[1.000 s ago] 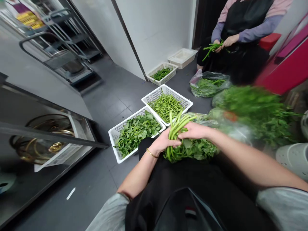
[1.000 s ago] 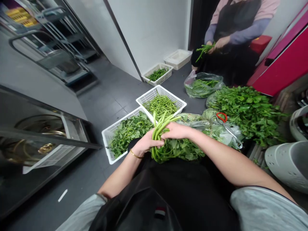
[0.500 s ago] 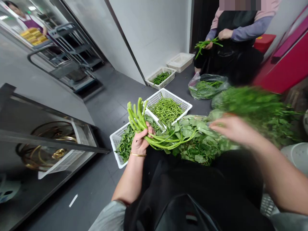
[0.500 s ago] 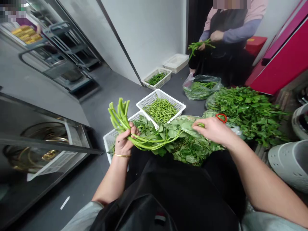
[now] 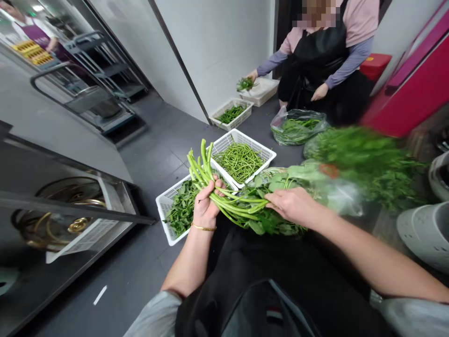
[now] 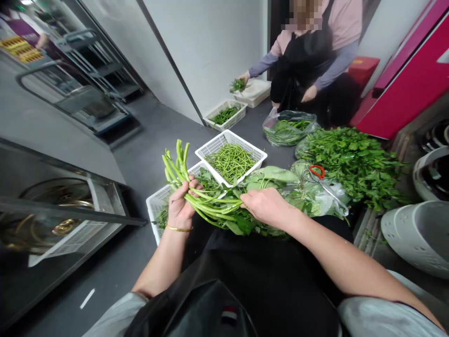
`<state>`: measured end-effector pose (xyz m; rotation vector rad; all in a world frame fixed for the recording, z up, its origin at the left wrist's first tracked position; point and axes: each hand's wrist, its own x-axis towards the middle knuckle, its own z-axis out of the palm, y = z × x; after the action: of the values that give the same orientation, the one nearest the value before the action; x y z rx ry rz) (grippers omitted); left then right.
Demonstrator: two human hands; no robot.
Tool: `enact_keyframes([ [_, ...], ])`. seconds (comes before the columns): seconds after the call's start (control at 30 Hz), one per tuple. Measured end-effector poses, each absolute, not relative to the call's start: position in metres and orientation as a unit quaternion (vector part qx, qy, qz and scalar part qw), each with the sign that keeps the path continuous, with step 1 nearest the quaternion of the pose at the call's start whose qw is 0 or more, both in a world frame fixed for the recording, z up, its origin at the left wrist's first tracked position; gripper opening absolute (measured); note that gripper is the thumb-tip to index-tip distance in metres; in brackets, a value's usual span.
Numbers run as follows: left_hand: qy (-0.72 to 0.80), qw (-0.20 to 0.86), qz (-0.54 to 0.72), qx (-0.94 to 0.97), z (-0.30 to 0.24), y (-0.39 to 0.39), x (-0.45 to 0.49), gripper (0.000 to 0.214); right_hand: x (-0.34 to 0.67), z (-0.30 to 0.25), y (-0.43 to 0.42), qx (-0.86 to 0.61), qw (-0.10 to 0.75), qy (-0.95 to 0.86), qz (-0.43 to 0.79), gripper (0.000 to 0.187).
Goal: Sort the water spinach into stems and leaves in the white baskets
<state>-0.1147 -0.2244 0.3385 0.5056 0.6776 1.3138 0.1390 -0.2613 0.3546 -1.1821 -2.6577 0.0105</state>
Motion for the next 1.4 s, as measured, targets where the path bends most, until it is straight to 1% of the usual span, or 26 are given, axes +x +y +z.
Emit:
enact_keyframes([
  [0.07, 0.324, 0.707, 0.583, 0.235, 0.335, -0.225, -0.117, 0.016, 0.134, 0.348, -0.251, -0.394, 0.053, -0.917, -0.001, 0.031],
  [0.13, 0.384, 0.674, 0.576, 0.259, 0.329, -0.226, -0.122, 0.017, 0.137, 0.345, -0.247, -0.377, 0.019, -0.926, -0.016, 0.03],
  [0.23, 0.487, 0.606, 0.545, 0.312, 0.317, -0.226, -0.128, 0.024, 0.15, 0.345, -0.247, -0.364, 0.008, -0.93, -0.049, 0.031],
  [0.3, 0.513, 0.599, 0.515, 0.336, 0.311, -0.225, -0.131, 0.028, 0.16, 0.349, -0.246, -0.373, 0.007, -0.927, -0.052, 0.033],
  [0.37, 0.507, 0.617, 0.497, 0.341, 0.31, -0.223, -0.133, 0.029, 0.17, 0.354, -0.244, -0.368, 0.003, -0.93, 0.001, 0.034],
  [0.43, 0.486, 0.638, 0.494, 0.336, 0.312, -0.222, -0.134, 0.028, 0.175, 0.359, -0.243, -0.342, 0.014, -0.933, 0.108, 0.033],
  [0.5, 0.462, 0.653, 0.5, 0.334, 0.315, -0.221, -0.134, 0.028, 0.176, 0.358, -0.244, -0.318, 0.064, -0.92, 0.221, 0.034],
  [0.57, 0.441, 0.658, 0.508, 0.337, 0.317, -0.221, -0.13, 0.028, 0.173, 0.35, -0.247, -0.345, 0.166, -0.874, 0.298, 0.034],
  [0.6, 0.436, 0.658, 0.511, 0.341, 0.318, -0.222, -0.128, 0.028, 0.172, 0.344, -0.247, -0.383, 0.236, -0.833, 0.322, 0.034],
  [0.7, 0.433, 0.65, 0.512, 0.358, 0.317, -0.225, -0.121, 0.028, 0.177, 0.324, -0.247, -0.538, 0.467, -0.621, 0.327, 0.034],
  [0.73, 0.436, 0.644, 0.514, 0.362, 0.317, -0.226, -0.12, 0.028, 0.184, 0.321, -0.246, -0.573, 0.515, -0.559, 0.306, 0.034],
  [0.77, 0.441, 0.636, 0.517, 0.366, 0.318, -0.227, -0.119, 0.027, 0.192, 0.322, -0.246, -0.597, 0.544, -0.519, 0.278, 0.034],
  [0.8, 0.446, 0.627, 0.521, 0.37, 0.318, -0.228, -0.119, 0.026, 0.2, 0.326, -0.245, -0.611, 0.555, -0.503, 0.254, 0.034],
  [0.83, 0.451, 0.617, 0.525, 0.375, 0.32, -0.229, -0.119, 0.026, 0.208, 0.333, -0.245, -0.617, 0.547, -0.516, 0.233, 0.033],
  [0.9, 0.461, 0.599, 0.526, 0.389, 0.323, -0.23, -0.119, 0.024, 0.217, 0.355, -0.246, -0.61, 0.498, -0.591, 0.174, 0.03],
  [0.97, 0.467, 0.585, 0.528, 0.402, 0.328, -0.232, -0.118, 0.023, 0.211, 0.378, -0.245, -0.553, 0.411, -0.714, 0.126, 0.027],
  [1.0, 0.468, 0.58, 0.529, 0.407, 0.331, -0.232, -0.117, 0.023, 0.203, 0.386, -0.244, -0.506, 0.35, -0.78, 0.112, 0.026],
  [1.07, 0.465, 0.575, 0.529, 0.417, 0.336, -0.233, -0.116, 0.022, 0.182, 0.393, -0.239, -0.408, 0.218, -0.878, 0.123, 0.026],
  [1.13, 0.462, 0.573, 0.528, 0.425, 0.339, -0.234, -0.115, 0.022, 0.162, 0.386, -0.234, -0.332, 0.096, -0.924, 0.163, 0.026],
  [1.17, 0.463, 0.571, 0.526, 0.428, 0.339, -0.235, -0.115, 0.022, 0.154, 0.378, -0.233, -0.303, 0.053, -0.933, 0.187, 0.025],
  [1.2, 0.466, 0.568, 0.526, 0.429, 0.338, -0.236, -0.115, 0.023, 0.148, 0.369, -0.233, -0.276, 0.032, -0.936, 0.216, 0.026],
  [1.23, 0.47, 0.567, 0.525, 0.427, 0.335, -0.237, -0.114, 0.023, 0.145, 0.358, -0.234, -0.259, 0.037, -0.932, 0.25, 0.028],
  [1.27, 0.476, 0.566, 0.524, 0.423, 0.331, -0.238, -0.113, 0.024, 0.143, 0.347, -0.234, -0.262, 0.064, -0.919, 0.287, 0.029],
  [1.3, 0.482, 0.567, 0.523, 0.416, 0.327, -0.239, -0.111, 0.025, 0.144, 0.336, -0.235, -0.288, 0.115, -0.894, 0.323, 0.029],
  [1.33, 0.488, 0.568, 0.522, 0.408, 0.322, -0.241, -0.109, 0.027, 0.146, 0.327, -0.235, -0.341, 0.187, -0.852, 0.35, 0.03],
  [1.4, 0.502, 0.57, 0.523, 0.386, 0.312, -0.242, -0.104, 0.028, 0.158, 0.315, -0.231, -0.488, 0.357, -0.706, 0.368, 0.032],
])
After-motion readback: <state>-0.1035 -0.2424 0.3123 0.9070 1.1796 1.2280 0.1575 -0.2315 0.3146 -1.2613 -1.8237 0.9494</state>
